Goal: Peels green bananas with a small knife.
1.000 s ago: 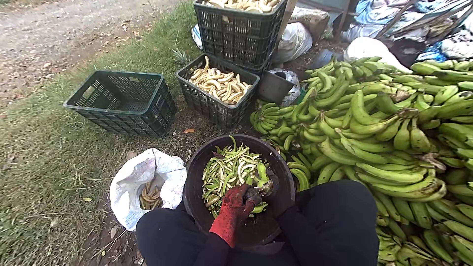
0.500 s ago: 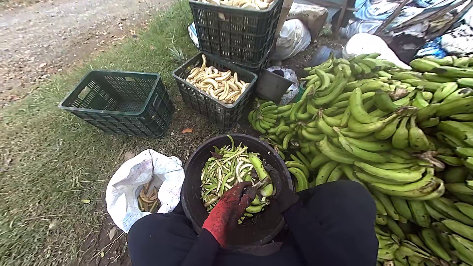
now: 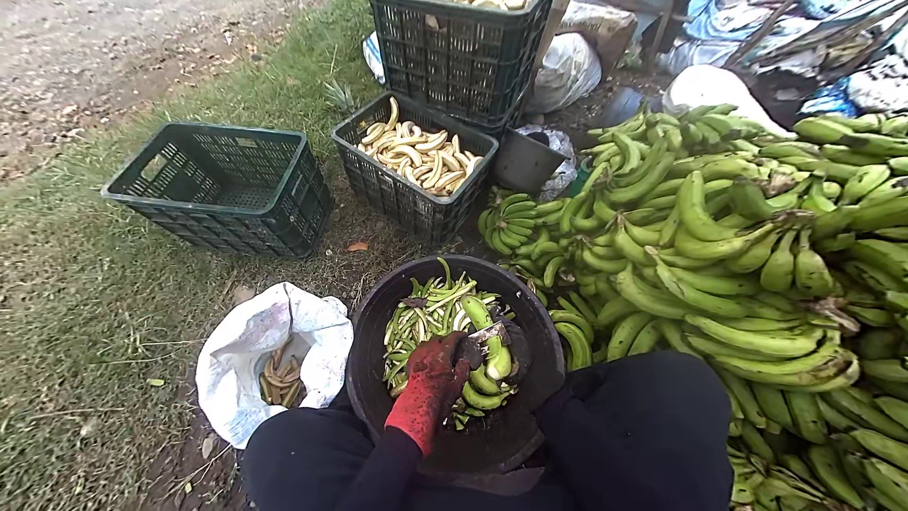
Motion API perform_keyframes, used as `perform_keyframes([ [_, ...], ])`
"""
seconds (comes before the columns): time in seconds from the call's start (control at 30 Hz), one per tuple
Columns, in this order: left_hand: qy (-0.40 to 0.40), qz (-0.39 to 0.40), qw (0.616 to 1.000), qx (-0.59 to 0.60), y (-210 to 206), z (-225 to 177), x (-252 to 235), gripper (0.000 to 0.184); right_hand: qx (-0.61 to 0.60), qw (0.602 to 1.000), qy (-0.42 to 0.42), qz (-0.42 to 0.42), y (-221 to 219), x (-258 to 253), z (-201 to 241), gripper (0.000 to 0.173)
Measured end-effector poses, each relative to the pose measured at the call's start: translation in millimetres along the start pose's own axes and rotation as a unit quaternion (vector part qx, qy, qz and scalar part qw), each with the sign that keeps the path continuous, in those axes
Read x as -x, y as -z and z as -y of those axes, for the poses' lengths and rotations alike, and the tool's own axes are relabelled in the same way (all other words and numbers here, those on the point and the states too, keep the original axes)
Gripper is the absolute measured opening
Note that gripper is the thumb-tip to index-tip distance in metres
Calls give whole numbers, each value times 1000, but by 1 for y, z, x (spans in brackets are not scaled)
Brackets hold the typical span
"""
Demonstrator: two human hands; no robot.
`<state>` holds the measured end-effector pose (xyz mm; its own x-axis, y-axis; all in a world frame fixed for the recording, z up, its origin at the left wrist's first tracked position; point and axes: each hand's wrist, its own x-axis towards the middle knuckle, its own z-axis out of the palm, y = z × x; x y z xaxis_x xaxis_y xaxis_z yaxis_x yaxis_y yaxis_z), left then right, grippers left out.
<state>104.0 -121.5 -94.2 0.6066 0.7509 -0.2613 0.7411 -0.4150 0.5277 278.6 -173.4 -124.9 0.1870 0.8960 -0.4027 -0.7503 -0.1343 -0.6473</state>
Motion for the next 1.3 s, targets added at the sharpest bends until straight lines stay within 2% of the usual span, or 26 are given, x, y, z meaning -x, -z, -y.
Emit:
perform_keyframes([
  [0.07, 55, -54, 997, -18, 0, 3, -7, 54, 26, 998, 11, -51, -9, 4, -14, 38],
  [0.17, 141, -118, 983, 8, 10, 11, -19, 54, 64, 997, -13, -34, -13, 5, -35, 48],
  [0.23, 155, -180, 970, 51, 16, 23, -24, 51, 144, 990, -10, 4, -8, 15, -37, 51],
  [0.27, 145, -196, 967, 75, 18, 29, -24, 49, 141, 990, -26, 0, -7, 16, -36, 51],
  [0.3, 122, -197, 967, 102, 19, 30, -22, 47, 99, 994, -41, -9, -5, 13, -35, 50],
  [0.37, 66, -137, 977, 150, 17, 25, -12, 46, 61, 998, -26, -12, 3, 2, -24, 45],
  [0.47, -2, 17, 976, 216, 12, 8, 9, 47, 127, 986, 98, -56, 8, -14, -1, 41],
  [0.53, -26, 59, 973, 220, 10, 2, 18, 48, 132, 980, 130, -78, 0, -16, 15, 41],
  [0.67, -5, -8, 994, 107, 11, 4, 6, 46, 38, 997, 71, -16, -13, -12, 8, 43],
  [0.77, 50, -98, 994, 13, 21, 10, -12, 51, 76, 997, 9, -15, -25, 8, -11, 46],
  [0.83, 74, -132, 988, 13, 27, 13, -20, 52, 58, 997, -37, 36, -7, 3, -25, 55],
  [0.9, 81, -143, 986, 17, 28, 12, -21, 52, 39, 996, -51, 65, 4, 2, -28, 55],
  [1.0, 91, -153, 983, 49, 27, 8, -20, 50, 137, 988, -36, 66, 14, 0, -20, 52],
  [1.07, 113, -187, 971, 96, 24, 18, -25, 49, 221, 973, -15, 67, 21, 1, -17, 51],
  [1.13, 119, -218, 960, 126, 26, 27, -28, 49, 212, 976, -4, 39, 17, 3, -11, 47],
  [1.23, 74, -158, 976, 129, 23, 13, -16, 48, 54, 998, -15, -1, 17, -12, -4, 51],
  [1.3, 31, -86, 988, 126, 14, -3, -4, 48, 77, 991, 80, -76, -4, -10, 9, 43],
])
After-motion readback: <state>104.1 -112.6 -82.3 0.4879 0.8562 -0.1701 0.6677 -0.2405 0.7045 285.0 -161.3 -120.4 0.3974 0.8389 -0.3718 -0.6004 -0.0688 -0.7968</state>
